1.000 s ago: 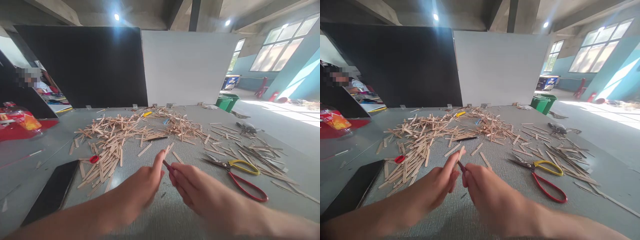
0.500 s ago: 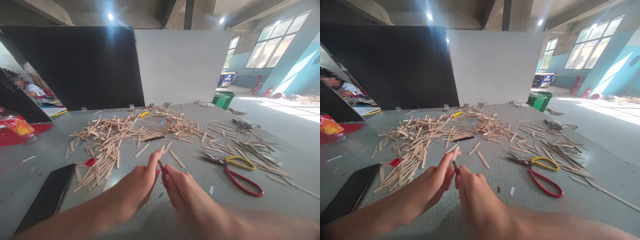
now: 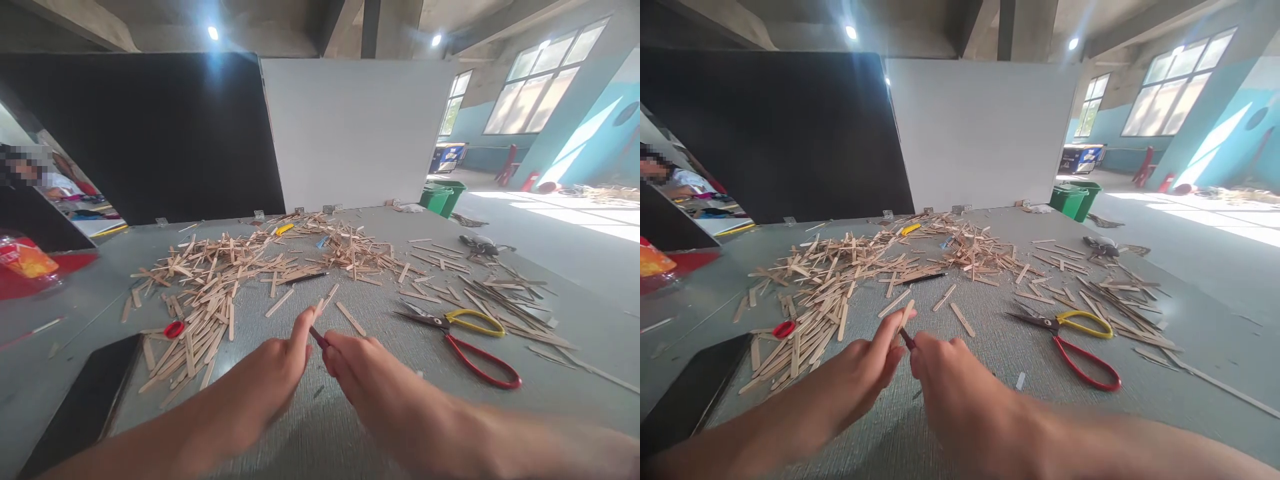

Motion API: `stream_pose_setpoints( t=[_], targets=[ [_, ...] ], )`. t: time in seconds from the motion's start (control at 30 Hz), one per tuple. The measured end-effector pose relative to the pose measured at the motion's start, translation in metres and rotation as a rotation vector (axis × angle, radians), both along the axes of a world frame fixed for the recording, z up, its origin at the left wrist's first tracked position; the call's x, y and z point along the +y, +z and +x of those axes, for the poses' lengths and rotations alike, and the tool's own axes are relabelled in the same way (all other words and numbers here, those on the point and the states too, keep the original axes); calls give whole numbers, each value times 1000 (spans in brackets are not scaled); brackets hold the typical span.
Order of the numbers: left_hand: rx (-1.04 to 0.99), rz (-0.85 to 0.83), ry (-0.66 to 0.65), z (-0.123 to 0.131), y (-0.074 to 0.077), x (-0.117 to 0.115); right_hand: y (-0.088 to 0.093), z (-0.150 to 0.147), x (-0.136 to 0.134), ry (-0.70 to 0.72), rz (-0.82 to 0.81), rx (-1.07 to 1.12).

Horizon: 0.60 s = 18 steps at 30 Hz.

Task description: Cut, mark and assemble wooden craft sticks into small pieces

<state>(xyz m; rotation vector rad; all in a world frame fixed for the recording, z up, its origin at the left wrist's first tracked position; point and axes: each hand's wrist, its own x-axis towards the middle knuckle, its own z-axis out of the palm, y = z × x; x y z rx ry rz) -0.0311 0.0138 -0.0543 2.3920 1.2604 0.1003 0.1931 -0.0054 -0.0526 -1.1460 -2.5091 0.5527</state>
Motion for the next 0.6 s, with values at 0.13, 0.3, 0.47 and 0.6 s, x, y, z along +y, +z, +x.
stream_pose_setpoints(
  t=[0.13, 0.3, 0.47, 0.6],
  targets=[
    [79, 45, -76, 2, -2, 1, 1, 12, 7, 216, 145, -106],
    [121, 51, -155, 1, -4, 1, 12, 29, 9, 293, 129, -78],
    [101, 60, -132, -5, 3, 1, 1, 1, 0, -45, -128, 60],
    [35, 17, -103, -6, 9, 0, -15, -12, -8, -65, -69, 75]
  ],
)
